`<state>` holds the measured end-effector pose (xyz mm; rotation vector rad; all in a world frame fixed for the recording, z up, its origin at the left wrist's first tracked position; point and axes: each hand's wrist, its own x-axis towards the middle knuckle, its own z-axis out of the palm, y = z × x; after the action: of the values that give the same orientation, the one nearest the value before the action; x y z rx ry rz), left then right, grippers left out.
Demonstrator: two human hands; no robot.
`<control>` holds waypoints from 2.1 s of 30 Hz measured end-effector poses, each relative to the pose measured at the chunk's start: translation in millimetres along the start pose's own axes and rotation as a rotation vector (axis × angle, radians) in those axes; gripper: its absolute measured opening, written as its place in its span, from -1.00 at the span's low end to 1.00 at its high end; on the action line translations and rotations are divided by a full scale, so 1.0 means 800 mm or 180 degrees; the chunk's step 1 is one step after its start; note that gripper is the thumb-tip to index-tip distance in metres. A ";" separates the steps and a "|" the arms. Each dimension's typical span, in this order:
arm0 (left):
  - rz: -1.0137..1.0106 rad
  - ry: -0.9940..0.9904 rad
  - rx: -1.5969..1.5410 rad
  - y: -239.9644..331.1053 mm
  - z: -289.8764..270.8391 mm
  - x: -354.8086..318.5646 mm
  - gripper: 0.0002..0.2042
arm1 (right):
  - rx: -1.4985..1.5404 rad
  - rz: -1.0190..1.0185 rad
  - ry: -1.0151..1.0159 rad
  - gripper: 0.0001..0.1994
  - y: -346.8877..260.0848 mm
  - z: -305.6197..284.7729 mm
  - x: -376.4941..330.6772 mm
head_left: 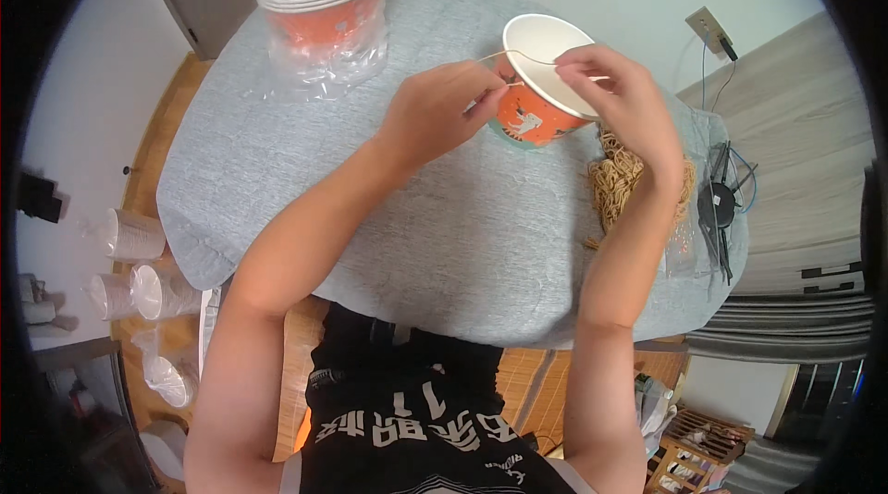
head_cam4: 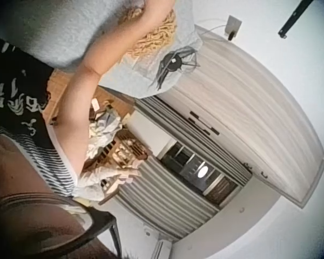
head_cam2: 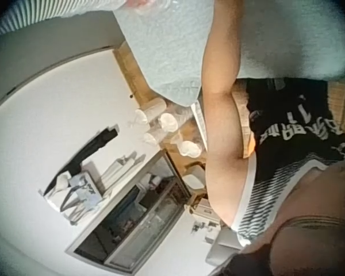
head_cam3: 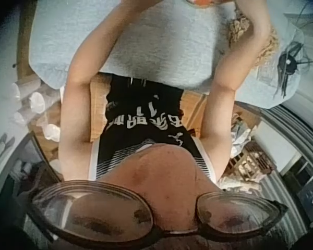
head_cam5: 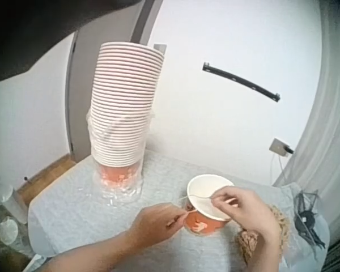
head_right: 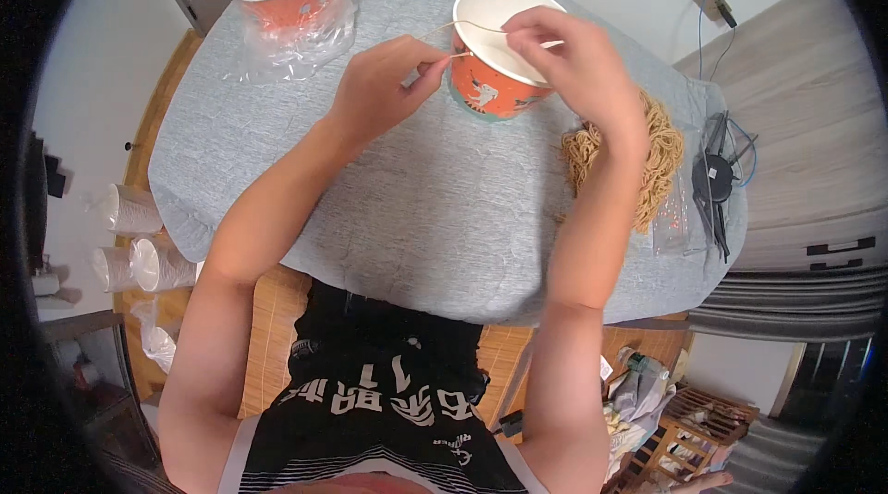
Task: Applying rubber bands to paper bowls at a workspace.
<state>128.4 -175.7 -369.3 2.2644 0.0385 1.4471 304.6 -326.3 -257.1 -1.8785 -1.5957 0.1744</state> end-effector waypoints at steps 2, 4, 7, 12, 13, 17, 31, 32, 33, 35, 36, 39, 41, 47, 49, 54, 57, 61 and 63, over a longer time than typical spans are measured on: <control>-0.0003 0.0050 0.0028 -0.002 0.004 -0.001 -0.90 | 0.0179 0.0276 -0.0236 -0.81 0.011 0.007 0.009; 0.0150 0.0026 0.0149 -0.007 0.005 -0.001 -0.91 | 0.0130 0.0096 -0.0510 -0.80 0.025 0.013 0.020; 0.0136 0.0074 0.0184 -0.009 0.007 -0.003 -0.90 | 0.0353 0.0457 -0.0627 -0.78 0.038 0.020 0.022; 0.0063 0.0088 0.0136 -0.010 0.014 -0.005 -0.88 | 0.0332 0.0284 -0.0610 -0.77 0.048 0.020 0.026; 0.0060 0.0107 0.0112 -0.010 0.015 -0.006 -0.88 | 0.0280 0.0283 -0.0611 -0.77 0.048 0.020 0.027; 0.0202 0.0061 0.0138 -0.008 0.015 -0.006 -0.90 | 0.0349 0.0340 -0.0642 -0.77 0.051 0.018 0.026; 0.0010 -0.0074 0.0098 -0.007 0.017 -0.009 -0.87 | 0.0311 0.0162 -0.0818 -0.78 0.030 0.016 0.024; 0.0008 -0.0076 0.0100 -0.008 0.018 -0.008 -0.87 | 0.0314 0.0162 -0.0820 -0.78 0.030 0.017 0.024; -0.0006 -0.0012 0.0108 -0.009 0.019 -0.008 -0.87 | 0.0383 0.0180 -0.0867 -0.77 0.030 0.018 0.024; -0.0017 0.0051 0.0109 -0.007 0.020 -0.006 -0.87 | 0.0450 0.0204 -0.0910 -0.77 0.030 0.018 0.023; -0.0053 0.0024 0.0121 -0.006 0.020 -0.006 -0.88 | 0.0499 0.0226 -0.0984 -0.76 0.030 0.018 0.023; -0.0106 -0.0019 0.0117 -0.005 0.023 -0.004 -0.90 | 0.0610 0.0210 -0.1123 -0.76 0.035 0.021 0.024; -0.0120 -0.0032 0.0088 -0.004 0.025 -0.004 -0.91 | 0.0661 0.0179 -0.1182 -0.76 0.038 0.023 0.025; -0.0162 -0.0161 0.0219 -0.003 0.023 -0.004 -0.90 | 0.0337 -0.0004 -0.1122 -0.78 0.024 0.026 0.024; -0.0177 -0.0145 0.0141 -0.002 0.022 -0.003 -0.89 | -0.0257 -0.0185 -0.0592 -0.79 0.011 0.024 0.022; -0.0352 -0.0058 -0.0096 0.002 0.021 -0.003 -0.88 | -0.1316 -0.0474 0.0354 -0.83 -0.040 0.045 0.006; -0.0522 -0.0145 -0.0322 0.010 0.015 -0.006 -0.88 | -0.2118 -0.0524 0.0803 -0.85 -0.074 0.066 -0.015; -0.0867 -0.0269 -0.0667 0.019 0.010 -0.004 -0.90 | -0.2345 -0.0319 0.1247 -0.88 -0.074 0.103 -0.045; -0.1148 -0.0351 -0.0828 0.021 0.000 -0.006 -0.90 | -0.1396 -0.0224 0.1532 -0.88 -0.060 0.124 -0.059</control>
<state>122.4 -191.8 -366.8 1.9973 0.2016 1.0720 203.6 -328.5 -321.8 -1.9750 -1.4277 -0.6609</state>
